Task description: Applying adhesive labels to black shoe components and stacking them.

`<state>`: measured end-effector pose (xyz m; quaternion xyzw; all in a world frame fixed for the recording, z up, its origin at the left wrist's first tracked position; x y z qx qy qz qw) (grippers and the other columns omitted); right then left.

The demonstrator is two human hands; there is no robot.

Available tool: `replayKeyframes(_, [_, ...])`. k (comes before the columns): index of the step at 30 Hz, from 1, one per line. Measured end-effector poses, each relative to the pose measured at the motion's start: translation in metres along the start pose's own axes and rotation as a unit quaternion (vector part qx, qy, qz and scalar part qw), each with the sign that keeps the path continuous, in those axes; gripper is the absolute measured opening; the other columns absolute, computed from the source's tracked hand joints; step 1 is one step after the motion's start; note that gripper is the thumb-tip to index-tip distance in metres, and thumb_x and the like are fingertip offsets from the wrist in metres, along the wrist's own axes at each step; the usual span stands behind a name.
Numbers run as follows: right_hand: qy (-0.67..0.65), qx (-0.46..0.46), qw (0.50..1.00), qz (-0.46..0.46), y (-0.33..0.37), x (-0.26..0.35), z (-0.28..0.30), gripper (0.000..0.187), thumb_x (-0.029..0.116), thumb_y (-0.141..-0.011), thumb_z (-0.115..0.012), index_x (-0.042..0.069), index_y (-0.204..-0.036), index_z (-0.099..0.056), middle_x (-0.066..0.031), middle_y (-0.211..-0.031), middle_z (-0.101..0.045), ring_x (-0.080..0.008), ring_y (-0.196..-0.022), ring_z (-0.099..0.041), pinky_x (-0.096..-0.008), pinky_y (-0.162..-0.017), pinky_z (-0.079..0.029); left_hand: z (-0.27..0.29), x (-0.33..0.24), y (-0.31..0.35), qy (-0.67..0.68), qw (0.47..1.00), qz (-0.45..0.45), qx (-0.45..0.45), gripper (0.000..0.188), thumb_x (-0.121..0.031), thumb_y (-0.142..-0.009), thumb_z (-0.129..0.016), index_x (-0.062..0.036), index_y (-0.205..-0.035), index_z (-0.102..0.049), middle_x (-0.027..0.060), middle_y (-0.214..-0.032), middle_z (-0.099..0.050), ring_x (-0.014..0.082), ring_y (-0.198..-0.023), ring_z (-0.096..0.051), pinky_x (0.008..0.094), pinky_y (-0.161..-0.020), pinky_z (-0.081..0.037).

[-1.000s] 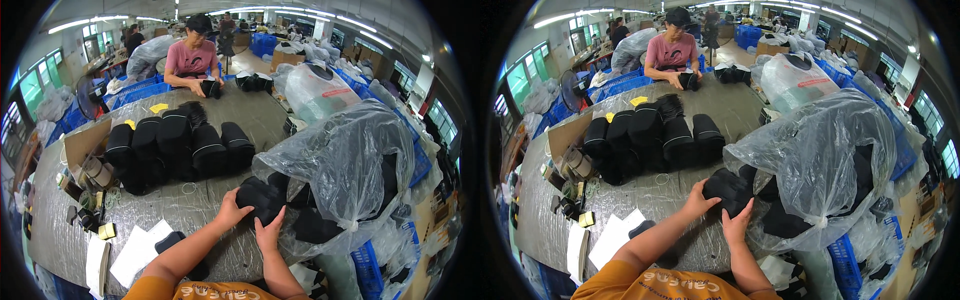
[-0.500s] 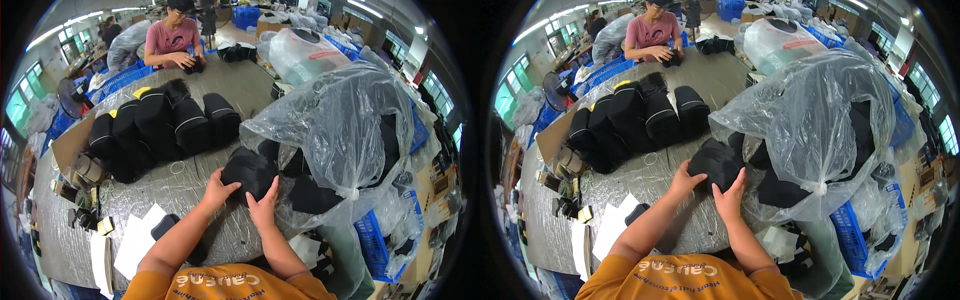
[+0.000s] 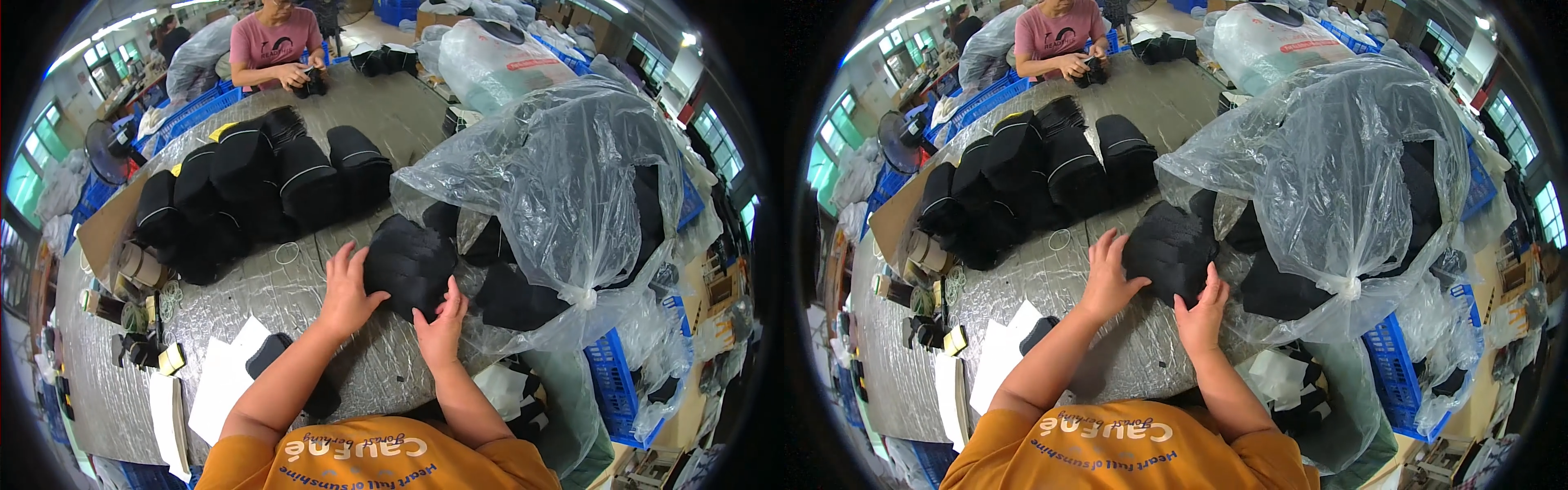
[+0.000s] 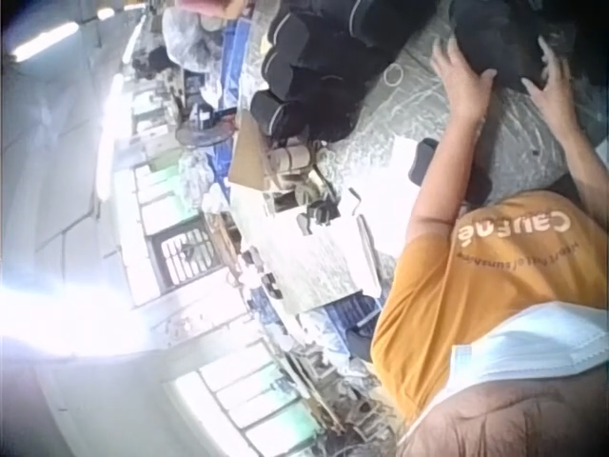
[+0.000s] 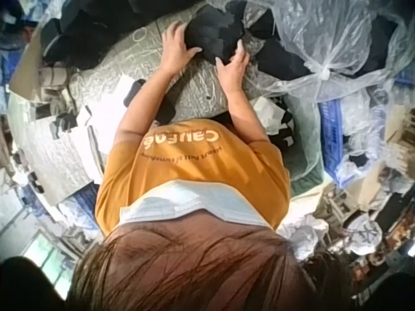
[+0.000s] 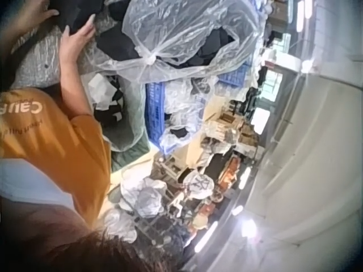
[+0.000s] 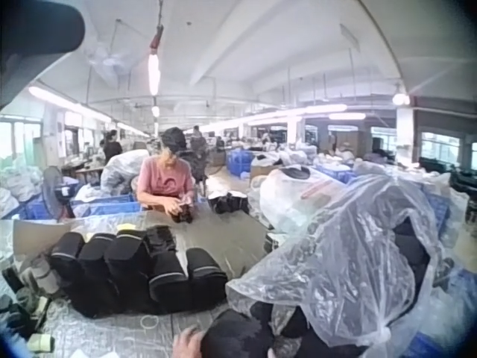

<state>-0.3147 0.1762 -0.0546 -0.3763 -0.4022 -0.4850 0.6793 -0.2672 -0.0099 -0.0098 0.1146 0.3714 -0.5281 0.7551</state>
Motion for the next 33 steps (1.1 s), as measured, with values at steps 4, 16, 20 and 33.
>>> replayKeyframes(4, [0.067, -0.071, 0.989, 0.108, 0.001, -0.004, -0.005, 0.093, -0.002, -0.067, -0.076, 0.008, -0.146, -0.029, -0.0157, -0.117, -0.042, -0.0240, -0.087, -0.049, -0.0352, -0.079, -0.046, 0.004, -0.036, -0.034, -0.158, 0.968, -0.188, 0.049, 0.103, -0.024, -0.055, -0.089, -0.0044, -0.142, -0.036, 0.0189, -0.150, -0.030, 0.0395, -0.139, -0.025, 0.0515, -0.111, -0.026])
replayKeyframes(16, [0.063, -0.058, 0.993, 0.079, 0.003, 0.005, -0.005, 0.100, 0.002, -0.069, -0.077, 0.006, -0.148, -0.017, -0.0301, -0.136, -0.029, -0.0497, -0.122, -0.038, -0.0516, -0.102, -0.037, 0.002, -0.047, -0.046, -0.203, 0.929, -0.187, 0.248, 0.113, -0.035, -0.051, -0.090, -0.0028, -0.144, -0.034, 0.0176, -0.127, -0.052, 0.0355, -0.129, -0.042, 0.0564, -0.111, -0.024])
replayKeyframes(20, [0.108, -0.043, 0.990, 0.086, 0.007, 0.010, 0.000, 0.110, 0.003, -0.063, -0.081, 0.004, -0.149, -0.014, -0.0285, -0.143, -0.023, -0.0474, -0.130, -0.032, -0.0498, -0.109, -0.031, 0.010, -0.047, -0.010, -0.138, 0.935, -0.207, 0.253, 0.098, -0.023, -0.058, -0.086, -0.0022, -0.140, -0.038, 0.0176, -0.120, -0.054, 0.0376, -0.114, -0.051, 0.0447, -0.103, -0.036])
replayKeyframes(33, [0.019, 0.136, 0.968, 0.208, 0.032, 0.016, -0.006, 0.123, 0.014, -0.057, -0.089, 0.002, -0.150, -0.009, -0.0226, -0.148, -0.031, -0.0447, -0.133, -0.032, -0.0536, -0.110, -0.027, 0.029, -0.045, 0.047, -0.135, 0.941, -0.227, 0.213, 0.101, -0.016, -0.067, -0.079, -0.0042, -0.149, -0.023, 0.0188, -0.132, -0.047, 0.0360, -0.117, -0.049, 0.0502, -0.104, -0.034])
Point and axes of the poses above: each hand's wrist, its own y-axis away from the middle knuckle, its own z-axis out of the back of the hand, x = y × z, the point moved 3 cm from there along -y, towards the middle knuckle
